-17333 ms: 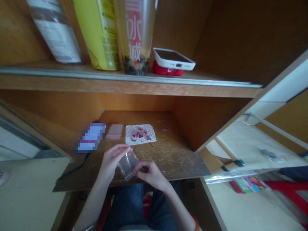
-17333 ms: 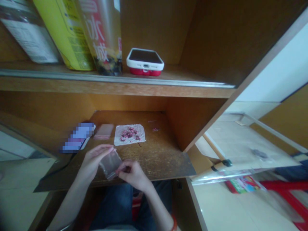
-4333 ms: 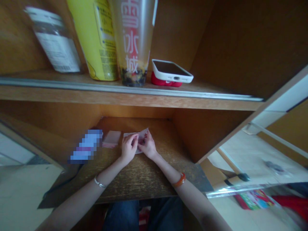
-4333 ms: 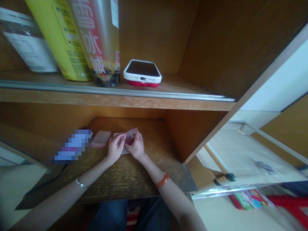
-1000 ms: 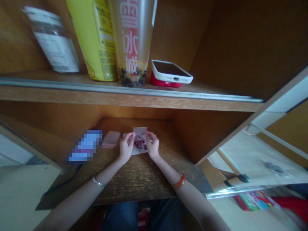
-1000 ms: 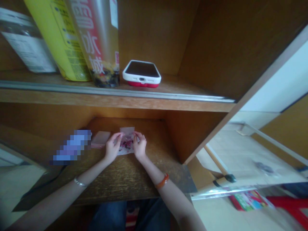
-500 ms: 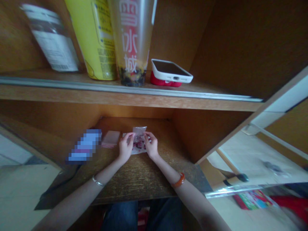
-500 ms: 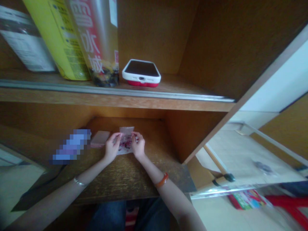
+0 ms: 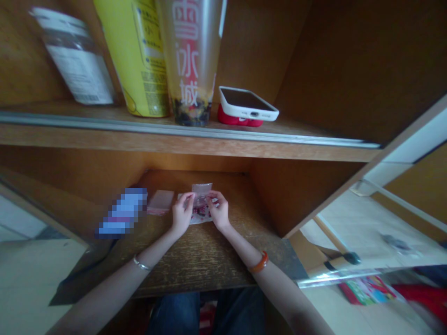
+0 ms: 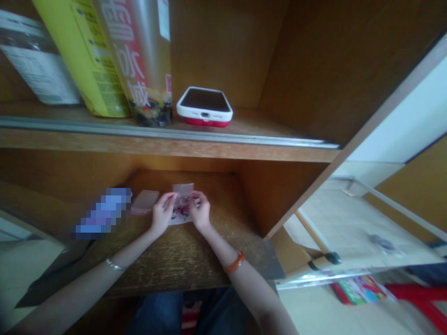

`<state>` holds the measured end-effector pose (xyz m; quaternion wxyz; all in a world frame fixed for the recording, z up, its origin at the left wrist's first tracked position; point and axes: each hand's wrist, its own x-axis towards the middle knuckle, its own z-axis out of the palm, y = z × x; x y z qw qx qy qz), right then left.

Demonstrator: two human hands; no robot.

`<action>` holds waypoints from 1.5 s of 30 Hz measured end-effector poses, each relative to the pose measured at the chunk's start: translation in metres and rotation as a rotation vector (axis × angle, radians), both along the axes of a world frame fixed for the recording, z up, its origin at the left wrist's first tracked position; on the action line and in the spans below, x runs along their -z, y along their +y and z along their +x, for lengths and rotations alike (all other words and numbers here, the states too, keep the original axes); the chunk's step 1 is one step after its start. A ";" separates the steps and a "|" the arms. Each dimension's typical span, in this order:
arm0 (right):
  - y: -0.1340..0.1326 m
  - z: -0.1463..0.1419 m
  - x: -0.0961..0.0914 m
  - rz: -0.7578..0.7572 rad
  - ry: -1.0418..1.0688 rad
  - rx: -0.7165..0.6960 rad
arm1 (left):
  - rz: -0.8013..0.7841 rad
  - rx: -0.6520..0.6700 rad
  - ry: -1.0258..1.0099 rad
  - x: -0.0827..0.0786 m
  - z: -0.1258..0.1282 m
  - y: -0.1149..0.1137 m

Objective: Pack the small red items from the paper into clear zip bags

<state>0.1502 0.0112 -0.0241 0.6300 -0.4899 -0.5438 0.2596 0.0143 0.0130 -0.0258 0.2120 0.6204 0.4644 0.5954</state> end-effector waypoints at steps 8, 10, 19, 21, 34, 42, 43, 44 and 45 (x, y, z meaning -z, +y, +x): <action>0.000 -0.001 0.001 -0.002 -0.038 -0.021 | 0.042 0.022 -0.025 0.000 0.001 0.002; -0.001 -0.001 0.000 -0.004 -0.038 -0.037 | 0.041 0.029 -0.044 0.000 0.002 0.003; -0.003 0.001 -0.003 0.047 -0.135 -0.073 | 0.044 0.039 -0.052 0.001 0.004 0.002; -0.003 0.001 -0.004 0.057 -0.141 -0.071 | 0.040 0.048 -0.059 0.001 0.004 0.001; -0.008 -0.001 -0.007 0.025 -0.123 -0.085 | 0.051 0.112 -0.034 -0.006 0.003 -0.003; -0.011 -0.002 -0.011 0.045 -0.114 -0.118 | 0.063 0.086 -0.021 -0.004 0.002 -0.002; -0.011 -0.002 -0.012 0.049 -0.107 -0.117 | 0.072 0.079 -0.021 -0.004 0.002 -0.002; -0.011 -0.002 -0.012 0.050 -0.097 -0.115 | 0.082 0.071 -0.020 -0.003 0.002 -0.002; -0.010 -0.002 -0.012 0.048 -0.087 -0.113 | 0.088 0.064 -0.017 -0.003 0.002 -0.002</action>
